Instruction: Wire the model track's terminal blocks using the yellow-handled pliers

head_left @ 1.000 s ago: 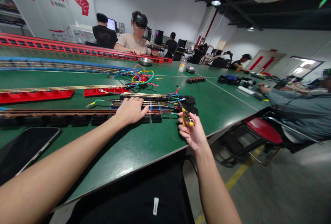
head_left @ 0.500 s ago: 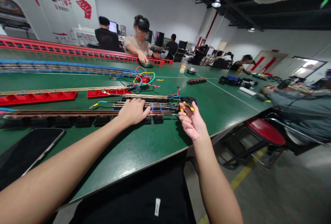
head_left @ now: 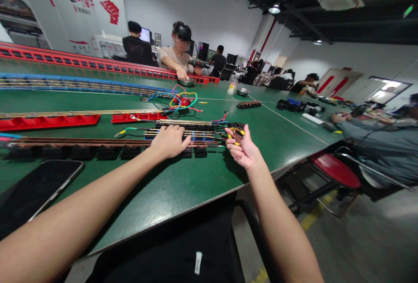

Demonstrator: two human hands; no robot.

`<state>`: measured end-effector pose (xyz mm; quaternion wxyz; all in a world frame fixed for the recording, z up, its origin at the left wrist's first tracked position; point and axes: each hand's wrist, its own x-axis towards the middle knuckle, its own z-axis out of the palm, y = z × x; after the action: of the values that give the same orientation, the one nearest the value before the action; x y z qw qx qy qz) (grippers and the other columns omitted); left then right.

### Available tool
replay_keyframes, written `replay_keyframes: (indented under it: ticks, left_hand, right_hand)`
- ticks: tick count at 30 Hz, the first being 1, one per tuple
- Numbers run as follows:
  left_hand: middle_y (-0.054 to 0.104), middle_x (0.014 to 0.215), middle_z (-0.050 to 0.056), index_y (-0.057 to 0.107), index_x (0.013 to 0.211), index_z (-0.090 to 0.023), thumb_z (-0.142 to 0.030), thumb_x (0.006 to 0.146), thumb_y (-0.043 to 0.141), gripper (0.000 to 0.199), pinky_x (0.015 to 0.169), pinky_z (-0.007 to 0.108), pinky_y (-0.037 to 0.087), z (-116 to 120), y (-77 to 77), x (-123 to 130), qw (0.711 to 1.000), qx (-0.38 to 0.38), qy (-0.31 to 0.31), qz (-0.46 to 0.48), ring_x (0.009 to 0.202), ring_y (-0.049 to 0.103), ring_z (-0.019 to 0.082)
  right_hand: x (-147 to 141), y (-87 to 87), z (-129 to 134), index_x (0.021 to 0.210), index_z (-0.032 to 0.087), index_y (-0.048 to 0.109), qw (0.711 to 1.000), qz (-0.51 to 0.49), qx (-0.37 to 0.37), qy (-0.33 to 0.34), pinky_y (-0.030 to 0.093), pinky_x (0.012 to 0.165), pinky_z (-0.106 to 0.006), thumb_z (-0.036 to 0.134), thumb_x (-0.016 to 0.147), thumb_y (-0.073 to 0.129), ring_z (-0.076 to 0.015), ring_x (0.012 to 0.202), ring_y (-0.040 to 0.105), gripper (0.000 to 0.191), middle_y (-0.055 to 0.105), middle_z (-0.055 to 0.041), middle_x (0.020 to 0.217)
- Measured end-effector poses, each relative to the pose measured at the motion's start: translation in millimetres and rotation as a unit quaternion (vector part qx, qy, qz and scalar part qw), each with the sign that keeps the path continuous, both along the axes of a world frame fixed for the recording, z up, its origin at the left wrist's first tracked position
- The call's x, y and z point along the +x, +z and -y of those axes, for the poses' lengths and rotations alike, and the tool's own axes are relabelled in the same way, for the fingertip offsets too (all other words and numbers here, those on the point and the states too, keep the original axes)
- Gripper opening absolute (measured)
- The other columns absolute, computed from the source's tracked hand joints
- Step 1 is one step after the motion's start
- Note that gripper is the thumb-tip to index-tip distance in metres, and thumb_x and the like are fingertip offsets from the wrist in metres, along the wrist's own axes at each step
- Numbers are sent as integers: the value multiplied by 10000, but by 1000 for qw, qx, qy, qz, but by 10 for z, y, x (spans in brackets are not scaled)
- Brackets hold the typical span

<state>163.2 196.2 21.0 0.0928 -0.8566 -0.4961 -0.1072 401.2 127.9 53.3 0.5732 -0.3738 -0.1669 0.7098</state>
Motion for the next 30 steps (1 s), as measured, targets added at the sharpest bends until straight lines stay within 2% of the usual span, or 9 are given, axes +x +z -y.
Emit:
replay_keyframes:
  ticks: [8, 13, 17, 21, 23, 25, 30]
  left_hand:
    - [662, 1146, 184, 629, 1121, -94, -472, 970, 290, 530, 873, 451, 432, -29, -3, -20, 1000, -9, -12, 0, 1065, 602, 335]
    - [658, 1138, 191, 626, 1129, -88, -457, 968, 292, 523, 880, 452, 435, -44, 22, -19, 1000, -16, -18, -5, 1069, 603, 335]
    - [646, 1148, 191, 622, 1135, -87, -463, 967, 288, 531, 888, 463, 444, -42, 31, -18, 1000, -21, -20, -3, 1078, 596, 337]
    - [569, 1297, 193, 572, 1255, -111, -495, 954, 314, 552, 961, 468, 413, -36, -14, -23, 1000, 5, -4, 15, 1187, 532, 345]
    - [461, 1430, 204, 497, 1358, -114, -521, 940, 341, 605, 1047, 487, 342, -40, -40, -23, 999, 27, 17, 22, 1313, 424, 365]
    - [386, 1495, 208, 434, 1420, -116, -555, 932, 336, 663, 1096, 513, 276, -48, -53, -20, 999, 15, 34, 18, 1383, 333, 374]
    - [432, 1453, 225, 424, 1432, -118, -573, 937, 290, 686, 1073, 537, 306, -61, -23, -12, 999, -37, 40, 5, 1358, 375, 366]
  right_hand:
    - [-25, -41, -53, 960, 217, 596, 999, 36, -10, 19, 161, 262, -75, 709, 913, 267, -6, 312, 217, 594, 348, 85, 548]
    - [-46, -27, -71, 828, 192, 562, 999, 35, -17, 19, 163, 253, -77, 546, 965, 418, 0, 308, 214, 407, 363, 87, 532]
    - [-84, -66, -78, 700, 187, 469, 999, 47, -20, -3, 140, 235, -86, 489, 970, 451, 7, 295, 176, 407, 343, 100, 490]
    - [-140, -168, -99, 696, 210, 409, 993, 113, 5, -39, 124, 229, -85, 470, 873, 639, 12, 289, 159, 390, 340, 123, 466]
    - [-160, -218, -105, 724, 220, 402, 985, 158, 27, -56, 117, 232, -85, 446, 790, 740, 15, 288, 161, 412, 355, 133, 468]
    - [-172, -254, -104, 747, 228, 403, 976, 201, 47, -69, 108, 240, -85, 434, 726, 795, 16, 289, 168, 443, 362, 140, 472]
    - [-177, -289, -88, 715, 217, 414, 944, 315, 77, -65, 114, 252, -91, 523, 616, 833, 20, 300, 210, 527, 389, 130, 497]
